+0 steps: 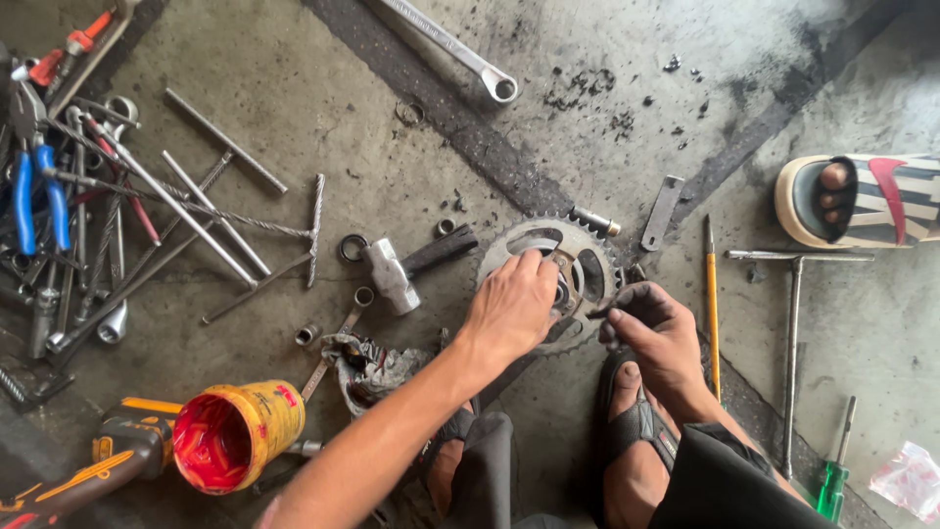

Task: The person sits on the floor and assembles a mechanical gear component. They place a bearing into the center of the gear, then use a hammer to tap it into place. The person repeatedly checks the fit and orientation of the bearing throughout the process.

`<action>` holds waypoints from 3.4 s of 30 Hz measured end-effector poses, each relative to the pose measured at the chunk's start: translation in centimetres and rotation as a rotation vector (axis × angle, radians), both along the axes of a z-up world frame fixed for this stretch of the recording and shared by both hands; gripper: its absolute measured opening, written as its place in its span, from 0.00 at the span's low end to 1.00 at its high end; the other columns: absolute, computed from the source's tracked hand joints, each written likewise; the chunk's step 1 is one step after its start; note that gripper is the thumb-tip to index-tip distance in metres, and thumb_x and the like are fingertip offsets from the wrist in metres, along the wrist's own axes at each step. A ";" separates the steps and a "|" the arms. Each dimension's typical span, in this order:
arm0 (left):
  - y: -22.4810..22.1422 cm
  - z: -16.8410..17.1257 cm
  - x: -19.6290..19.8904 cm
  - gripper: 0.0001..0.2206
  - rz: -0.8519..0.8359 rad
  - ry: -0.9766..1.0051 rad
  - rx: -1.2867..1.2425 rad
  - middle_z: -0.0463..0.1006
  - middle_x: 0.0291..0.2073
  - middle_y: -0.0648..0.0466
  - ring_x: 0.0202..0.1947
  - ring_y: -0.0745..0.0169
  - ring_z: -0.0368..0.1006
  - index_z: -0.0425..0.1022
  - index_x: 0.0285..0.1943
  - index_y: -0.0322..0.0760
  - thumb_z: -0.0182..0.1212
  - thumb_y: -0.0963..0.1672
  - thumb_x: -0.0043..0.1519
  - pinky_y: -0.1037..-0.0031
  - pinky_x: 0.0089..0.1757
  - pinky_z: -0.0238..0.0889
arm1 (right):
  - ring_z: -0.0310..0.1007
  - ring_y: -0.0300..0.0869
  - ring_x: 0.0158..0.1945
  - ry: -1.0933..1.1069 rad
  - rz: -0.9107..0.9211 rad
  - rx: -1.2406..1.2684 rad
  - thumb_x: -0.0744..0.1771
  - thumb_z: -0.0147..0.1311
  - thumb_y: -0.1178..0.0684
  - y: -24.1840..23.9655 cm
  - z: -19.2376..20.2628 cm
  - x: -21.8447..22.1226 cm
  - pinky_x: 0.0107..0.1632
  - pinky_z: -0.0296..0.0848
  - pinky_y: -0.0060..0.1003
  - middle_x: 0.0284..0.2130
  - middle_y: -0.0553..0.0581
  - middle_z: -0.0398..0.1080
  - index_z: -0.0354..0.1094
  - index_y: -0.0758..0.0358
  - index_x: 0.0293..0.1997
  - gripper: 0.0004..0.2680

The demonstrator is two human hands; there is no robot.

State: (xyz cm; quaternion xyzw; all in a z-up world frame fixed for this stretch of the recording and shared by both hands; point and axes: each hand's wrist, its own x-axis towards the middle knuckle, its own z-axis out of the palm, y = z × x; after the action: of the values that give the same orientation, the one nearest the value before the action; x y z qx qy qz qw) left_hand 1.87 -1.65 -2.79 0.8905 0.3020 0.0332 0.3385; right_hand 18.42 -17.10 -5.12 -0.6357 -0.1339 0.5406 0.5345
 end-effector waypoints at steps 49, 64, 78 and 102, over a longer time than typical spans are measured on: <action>-4.9 3.3 -1.5 0.10 0.243 -0.218 -0.833 0.74 0.24 0.52 0.26 0.65 0.69 0.75 0.36 0.33 0.54 0.44 0.65 0.72 0.32 0.60 | 0.70 0.54 0.32 -0.910 0.910 0.454 0.61 0.58 0.56 1.7 5.8 1.8 0.33 0.70 0.47 0.27 0.57 0.68 0.69 0.63 0.35 0.05; -10.3 -1.4 -0.9 0.10 0.587 -0.093 -1.563 0.62 0.18 0.63 0.18 0.75 0.53 0.71 0.30 0.39 0.58 0.43 0.67 0.76 0.22 0.44 | 0.63 0.43 0.28 -1.366 1.087 0.775 0.56 0.61 0.49 -0.6 6.7 2.0 0.28 0.61 0.40 0.26 0.50 0.62 0.70 0.57 0.32 0.09; -4.2 7.3 -0.9 0.09 0.260 -0.384 -0.615 0.77 0.34 0.48 0.36 0.51 0.76 0.76 0.44 0.31 0.58 0.44 0.67 0.65 0.39 0.67 | 0.58 0.38 0.23 0.479 0.360 -0.179 0.68 0.52 0.55 1.1 6.1 2.4 0.26 0.58 0.35 0.21 0.53 0.61 0.69 0.68 0.34 0.07; -3.6 10.1 -1.3 0.06 0.207 -0.361 -0.202 0.77 0.33 0.44 0.33 0.43 0.78 0.75 0.44 0.31 0.62 0.42 0.64 0.58 0.33 0.70 | 0.73 0.59 0.28 -0.926 0.820 0.155 0.63 0.56 0.56 3.5 12.2 1.0 0.30 0.70 0.51 0.25 0.61 0.70 0.71 0.64 0.40 0.06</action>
State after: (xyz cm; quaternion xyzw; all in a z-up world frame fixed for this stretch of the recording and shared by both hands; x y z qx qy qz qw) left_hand 0.57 -5.22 7.30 0.7962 0.3281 0.1959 0.4691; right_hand 19.37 -13.57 7.10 -0.6605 -0.6237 0.3587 0.2145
